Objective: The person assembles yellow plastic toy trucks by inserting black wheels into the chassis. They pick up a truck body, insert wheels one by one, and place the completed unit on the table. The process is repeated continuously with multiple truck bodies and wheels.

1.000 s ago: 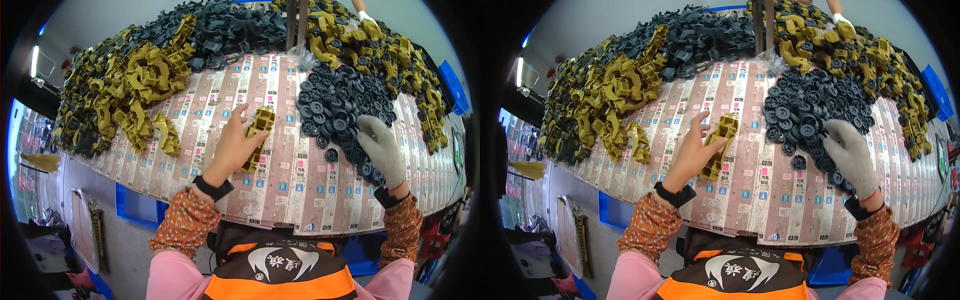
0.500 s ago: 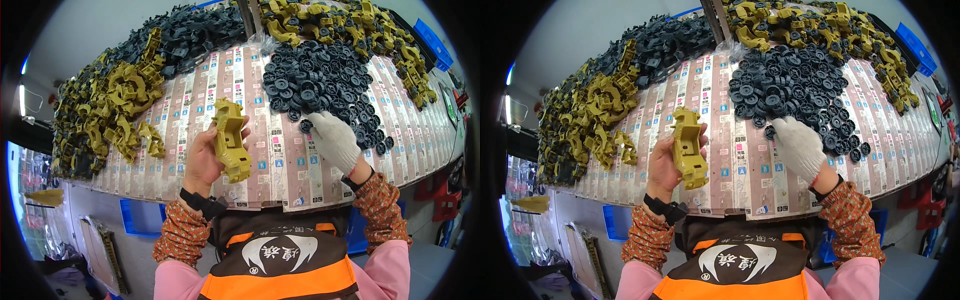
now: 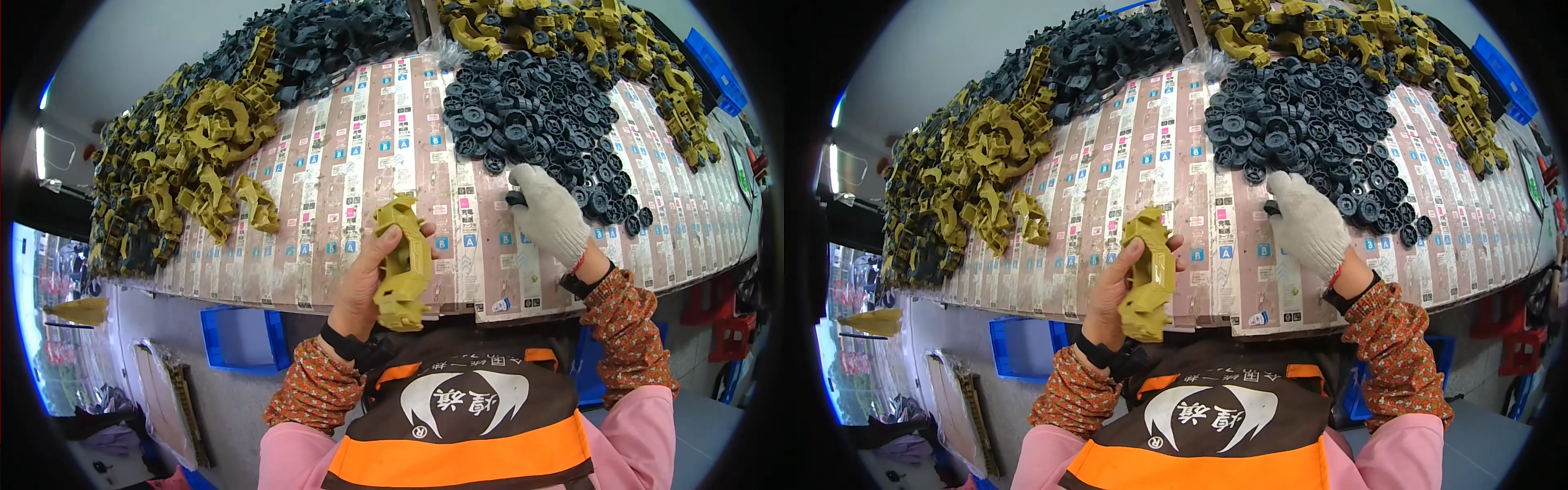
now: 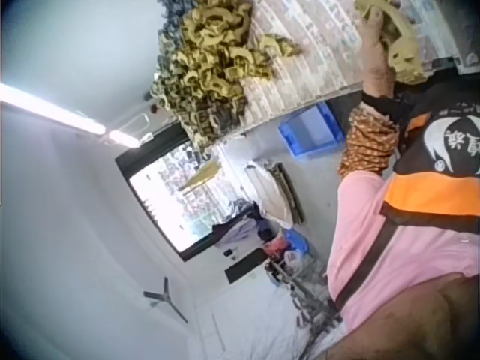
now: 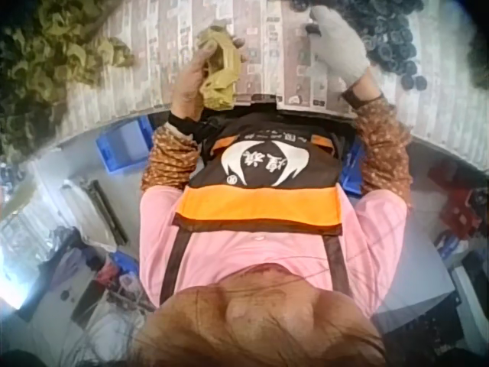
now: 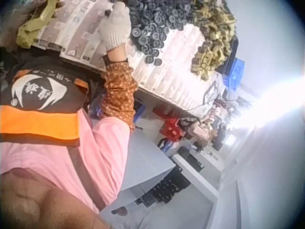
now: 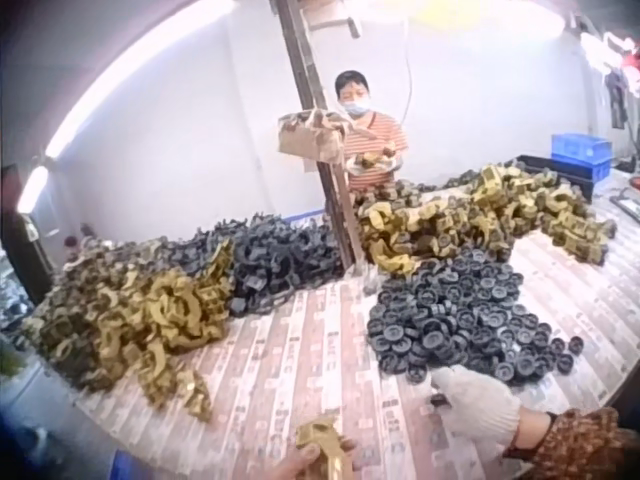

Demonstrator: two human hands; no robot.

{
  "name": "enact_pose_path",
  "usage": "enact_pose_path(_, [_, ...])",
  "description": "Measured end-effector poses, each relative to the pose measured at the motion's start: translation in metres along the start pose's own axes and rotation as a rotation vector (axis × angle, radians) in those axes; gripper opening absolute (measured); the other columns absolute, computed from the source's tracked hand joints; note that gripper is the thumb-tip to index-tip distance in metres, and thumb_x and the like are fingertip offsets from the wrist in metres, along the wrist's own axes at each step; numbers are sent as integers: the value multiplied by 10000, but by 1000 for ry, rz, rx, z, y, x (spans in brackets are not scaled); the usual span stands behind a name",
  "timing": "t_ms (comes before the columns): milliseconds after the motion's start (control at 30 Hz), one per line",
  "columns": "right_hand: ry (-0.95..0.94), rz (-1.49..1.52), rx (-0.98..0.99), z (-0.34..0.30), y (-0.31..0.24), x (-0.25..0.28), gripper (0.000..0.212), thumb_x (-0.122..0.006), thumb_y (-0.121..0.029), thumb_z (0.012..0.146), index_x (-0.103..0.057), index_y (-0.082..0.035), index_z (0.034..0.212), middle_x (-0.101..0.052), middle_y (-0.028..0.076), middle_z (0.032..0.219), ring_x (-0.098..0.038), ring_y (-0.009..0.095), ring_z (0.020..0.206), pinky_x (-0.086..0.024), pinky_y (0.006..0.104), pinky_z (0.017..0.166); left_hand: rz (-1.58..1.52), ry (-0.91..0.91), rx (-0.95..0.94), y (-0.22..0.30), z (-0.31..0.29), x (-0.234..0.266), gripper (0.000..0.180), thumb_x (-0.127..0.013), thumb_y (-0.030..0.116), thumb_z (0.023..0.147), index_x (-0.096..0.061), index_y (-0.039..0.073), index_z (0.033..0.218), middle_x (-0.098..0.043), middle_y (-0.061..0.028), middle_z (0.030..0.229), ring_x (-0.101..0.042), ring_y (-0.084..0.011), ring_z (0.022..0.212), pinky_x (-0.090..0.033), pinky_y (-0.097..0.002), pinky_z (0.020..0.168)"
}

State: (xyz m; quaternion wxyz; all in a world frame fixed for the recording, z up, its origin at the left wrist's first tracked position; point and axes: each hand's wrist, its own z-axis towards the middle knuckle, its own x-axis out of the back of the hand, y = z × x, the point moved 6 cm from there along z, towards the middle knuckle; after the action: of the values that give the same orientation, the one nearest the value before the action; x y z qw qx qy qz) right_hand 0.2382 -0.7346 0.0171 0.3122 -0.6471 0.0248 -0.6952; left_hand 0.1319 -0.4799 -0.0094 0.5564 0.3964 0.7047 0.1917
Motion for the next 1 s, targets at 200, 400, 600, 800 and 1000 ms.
enact_pose_path(200, [-10,185,71,-23,-23,5,171,-678,-121,940,-666,-39,1089,-702,213,1020,-703,425,957,-559,491,835,14,-56,53,-20,1,6,578,-715,342,1039,-475,37,1468,-685,-124,1225,-755,-285,1025,-674,-402,821])
enact_pose_path(400, [-58,712,-122,-46,-60,-8,199,-655,-126,991,-673,-40,1169,-752,196,982,-754,351,914,-582,423,793,112,-6,18,-43,-9,-10,590,-735,363,1031,-461,72,1464,-681,-104,1227,-741,-227,1006,-657,-373,830])
enact_pose_path(600, [36,793,-143,-64,-74,-13,286,-665,-56,973,-636,-21,1255,-731,222,1012,-745,392,920,-582,426,803,262,48,-85,-57,-12,-18,556,-733,315,1038,-458,91,1466,-686,-86,1220,-724,-204,1027,-644,-380,853])
enact_pose_path(800, [94,653,-71,-76,-79,-8,321,-642,-41,966,-615,-23,1285,-716,243,993,-727,438,929,-571,470,780,341,19,-134,-59,-13,-28,679,-762,262,1028,-329,76,1517,-604,-76,1297,-625,-150,1149,-546,-321,991])
enact_pose_path(1000, [65,580,-9,-85,-82,-4,345,-625,-29,946,-585,-24,1289,-702,256,946,-709,479,837,-550,536,705,551,-16,-252,-62,-14,-36,679,-735,206,1038,-276,43,1511,-574,-92,1335,-609,-188,1196,-495,-346,1058])
